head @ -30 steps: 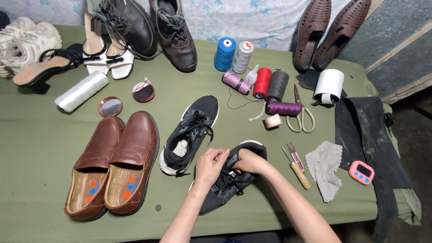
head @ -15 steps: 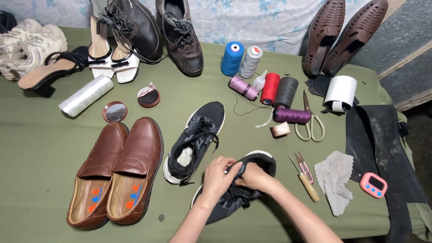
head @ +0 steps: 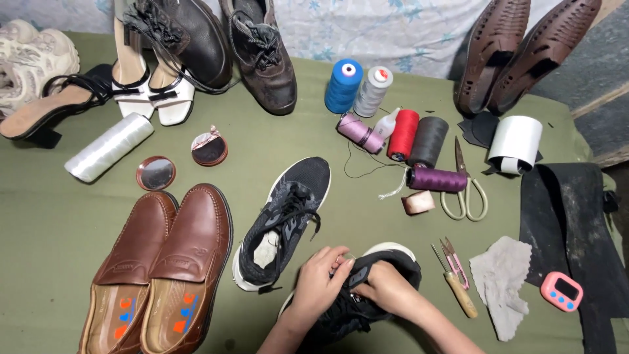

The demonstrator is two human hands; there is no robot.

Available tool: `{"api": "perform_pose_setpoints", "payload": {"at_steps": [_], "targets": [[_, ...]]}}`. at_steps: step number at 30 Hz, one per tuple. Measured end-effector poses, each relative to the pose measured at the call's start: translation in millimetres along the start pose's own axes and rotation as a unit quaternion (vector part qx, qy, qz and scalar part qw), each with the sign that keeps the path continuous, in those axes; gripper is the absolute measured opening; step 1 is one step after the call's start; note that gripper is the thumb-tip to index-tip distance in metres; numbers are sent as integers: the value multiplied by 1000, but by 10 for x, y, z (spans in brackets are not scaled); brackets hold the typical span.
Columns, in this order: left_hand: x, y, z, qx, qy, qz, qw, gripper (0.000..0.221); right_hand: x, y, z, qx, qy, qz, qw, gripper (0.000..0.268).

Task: Hand-sewing the sole of a black sneaker to repair it using a needle and thread on a workbench.

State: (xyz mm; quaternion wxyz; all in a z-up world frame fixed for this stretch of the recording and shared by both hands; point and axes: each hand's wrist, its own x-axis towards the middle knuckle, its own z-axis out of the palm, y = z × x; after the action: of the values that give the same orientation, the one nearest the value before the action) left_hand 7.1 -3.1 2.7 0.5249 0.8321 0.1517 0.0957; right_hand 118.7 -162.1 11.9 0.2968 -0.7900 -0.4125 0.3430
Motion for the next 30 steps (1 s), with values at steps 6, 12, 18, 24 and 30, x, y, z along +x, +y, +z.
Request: {"api": "perform_pose_setpoints", "payload": {"at_steps": [6, 12, 18, 24, 30], "targets": [[68, -89, -55, -90, 1, -42, 995, 30, -363, -13, -88, -126, 116, -34, 985, 15], [51, -110, -80, -98, 23, -41, 994, 26, -581, -111, -154, -146, 198, -35, 969, 8], [-65, 102, -200, -24, 17, -46, 999, 46, -627, -32, -59, -143, 210, 38, 966, 13], [-308, 117, 9, 83, 61, 133, 986, 73, -622, -147, -84, -114, 204, 61, 970, 16], [-251, -171, 219, 89, 109, 102, 985, 28, -664, -319, -196, -93, 172, 73, 978, 30]]}}
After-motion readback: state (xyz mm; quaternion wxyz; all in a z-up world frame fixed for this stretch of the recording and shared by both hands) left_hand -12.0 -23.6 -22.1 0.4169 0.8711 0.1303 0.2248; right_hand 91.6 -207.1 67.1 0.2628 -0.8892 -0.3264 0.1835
